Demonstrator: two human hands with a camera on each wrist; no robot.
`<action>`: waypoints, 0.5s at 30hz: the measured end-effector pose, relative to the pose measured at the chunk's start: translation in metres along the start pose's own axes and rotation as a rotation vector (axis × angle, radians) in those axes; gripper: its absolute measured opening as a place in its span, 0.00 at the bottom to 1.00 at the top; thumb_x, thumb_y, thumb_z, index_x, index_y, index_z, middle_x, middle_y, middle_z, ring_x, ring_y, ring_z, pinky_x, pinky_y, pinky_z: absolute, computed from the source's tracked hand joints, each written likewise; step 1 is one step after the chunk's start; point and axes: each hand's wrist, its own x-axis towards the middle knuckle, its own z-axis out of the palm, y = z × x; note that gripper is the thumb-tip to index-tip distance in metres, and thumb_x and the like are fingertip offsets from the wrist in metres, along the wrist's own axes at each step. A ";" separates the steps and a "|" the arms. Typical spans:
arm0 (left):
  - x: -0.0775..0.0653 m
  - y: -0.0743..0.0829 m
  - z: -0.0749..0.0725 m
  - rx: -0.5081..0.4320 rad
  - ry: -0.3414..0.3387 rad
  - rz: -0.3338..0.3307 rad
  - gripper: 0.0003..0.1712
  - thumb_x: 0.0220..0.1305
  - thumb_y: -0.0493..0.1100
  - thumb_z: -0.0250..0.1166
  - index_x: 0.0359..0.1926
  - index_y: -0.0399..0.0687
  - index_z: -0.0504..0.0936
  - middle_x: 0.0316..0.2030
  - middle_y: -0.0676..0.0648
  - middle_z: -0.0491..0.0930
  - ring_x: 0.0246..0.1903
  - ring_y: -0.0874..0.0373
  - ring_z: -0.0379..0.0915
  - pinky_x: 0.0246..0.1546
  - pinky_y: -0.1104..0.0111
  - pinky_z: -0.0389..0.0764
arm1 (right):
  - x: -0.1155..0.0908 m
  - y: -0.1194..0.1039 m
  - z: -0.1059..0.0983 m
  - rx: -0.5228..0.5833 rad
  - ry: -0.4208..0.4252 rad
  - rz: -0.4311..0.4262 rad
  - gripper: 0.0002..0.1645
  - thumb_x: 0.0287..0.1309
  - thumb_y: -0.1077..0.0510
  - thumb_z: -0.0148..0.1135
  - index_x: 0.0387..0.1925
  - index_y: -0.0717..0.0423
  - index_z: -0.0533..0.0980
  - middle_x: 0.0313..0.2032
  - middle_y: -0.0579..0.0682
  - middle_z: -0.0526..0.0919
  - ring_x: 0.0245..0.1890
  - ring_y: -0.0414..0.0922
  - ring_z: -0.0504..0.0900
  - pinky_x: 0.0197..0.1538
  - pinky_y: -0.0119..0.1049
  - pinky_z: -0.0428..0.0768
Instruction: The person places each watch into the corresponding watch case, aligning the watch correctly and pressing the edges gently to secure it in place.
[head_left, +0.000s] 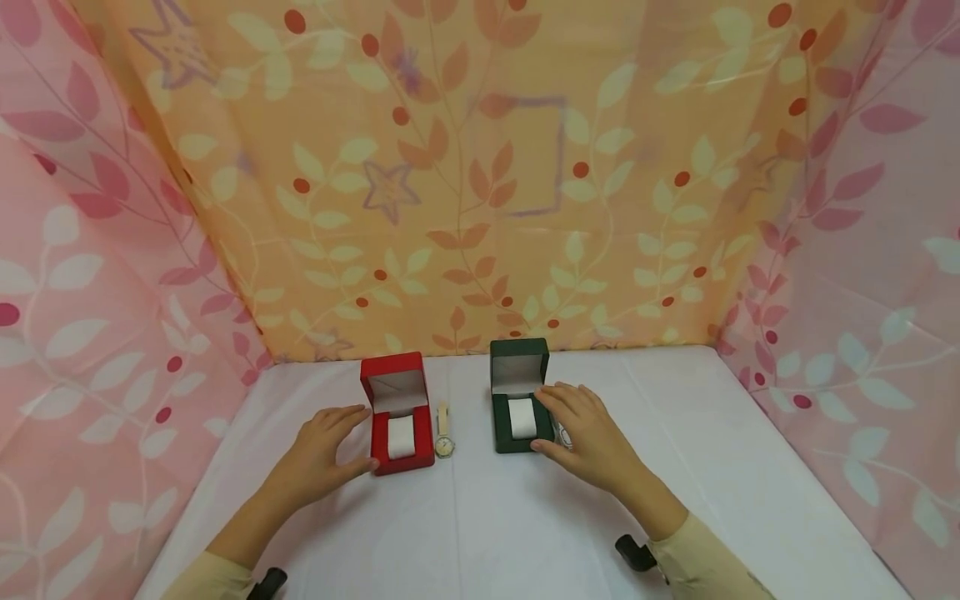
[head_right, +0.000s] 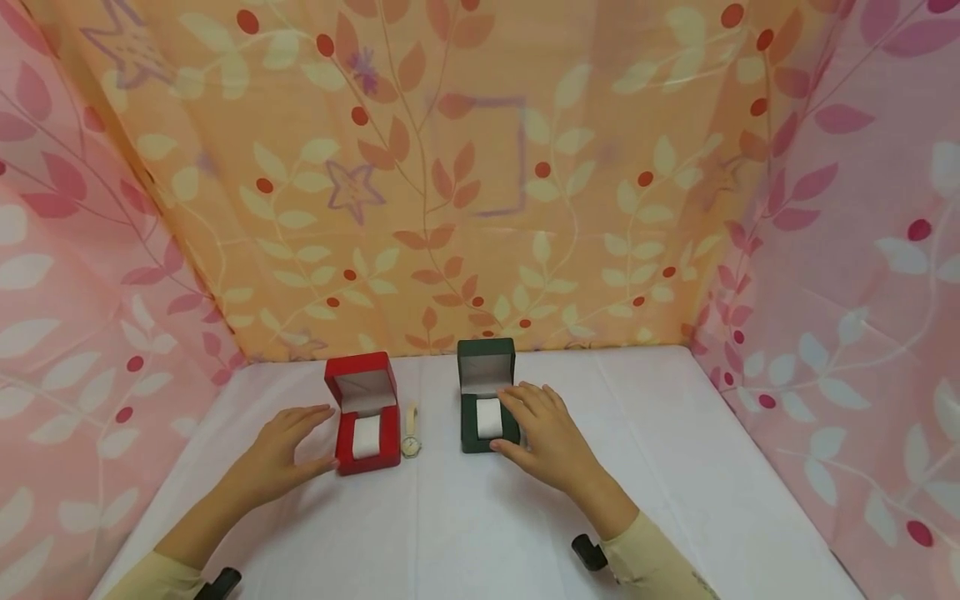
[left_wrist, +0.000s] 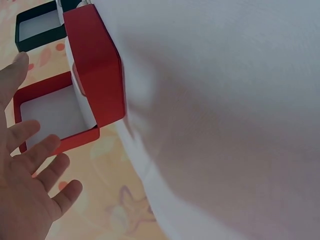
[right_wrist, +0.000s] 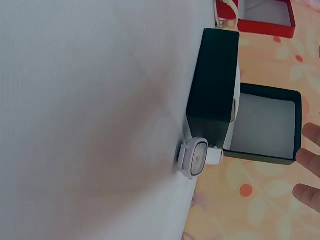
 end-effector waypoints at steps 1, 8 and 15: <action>0.000 0.000 0.000 0.001 -0.002 -0.002 0.47 0.55 0.62 0.77 0.71 0.46 0.74 0.68 0.44 0.74 0.66 0.42 0.66 0.63 0.36 0.67 | 0.001 -0.001 0.001 0.005 0.002 -0.002 0.46 0.60 0.33 0.69 0.71 0.54 0.70 0.67 0.50 0.75 0.70 0.54 0.70 0.73 0.63 0.60; 0.004 0.000 0.005 0.004 -0.007 -0.001 0.46 0.53 0.60 0.78 0.69 0.43 0.75 0.65 0.43 0.76 0.64 0.42 0.67 0.63 0.38 0.69 | 0.007 -0.006 0.010 0.036 0.006 -0.009 0.45 0.60 0.34 0.69 0.70 0.53 0.71 0.66 0.49 0.75 0.68 0.52 0.71 0.73 0.60 0.62; 0.010 0.003 0.008 0.002 -0.022 -0.001 0.47 0.53 0.62 0.78 0.69 0.47 0.75 0.66 0.45 0.76 0.64 0.44 0.68 0.63 0.40 0.70 | 0.013 -0.014 0.017 0.069 0.018 -0.029 0.43 0.58 0.37 0.72 0.68 0.55 0.74 0.63 0.48 0.77 0.66 0.51 0.73 0.71 0.57 0.64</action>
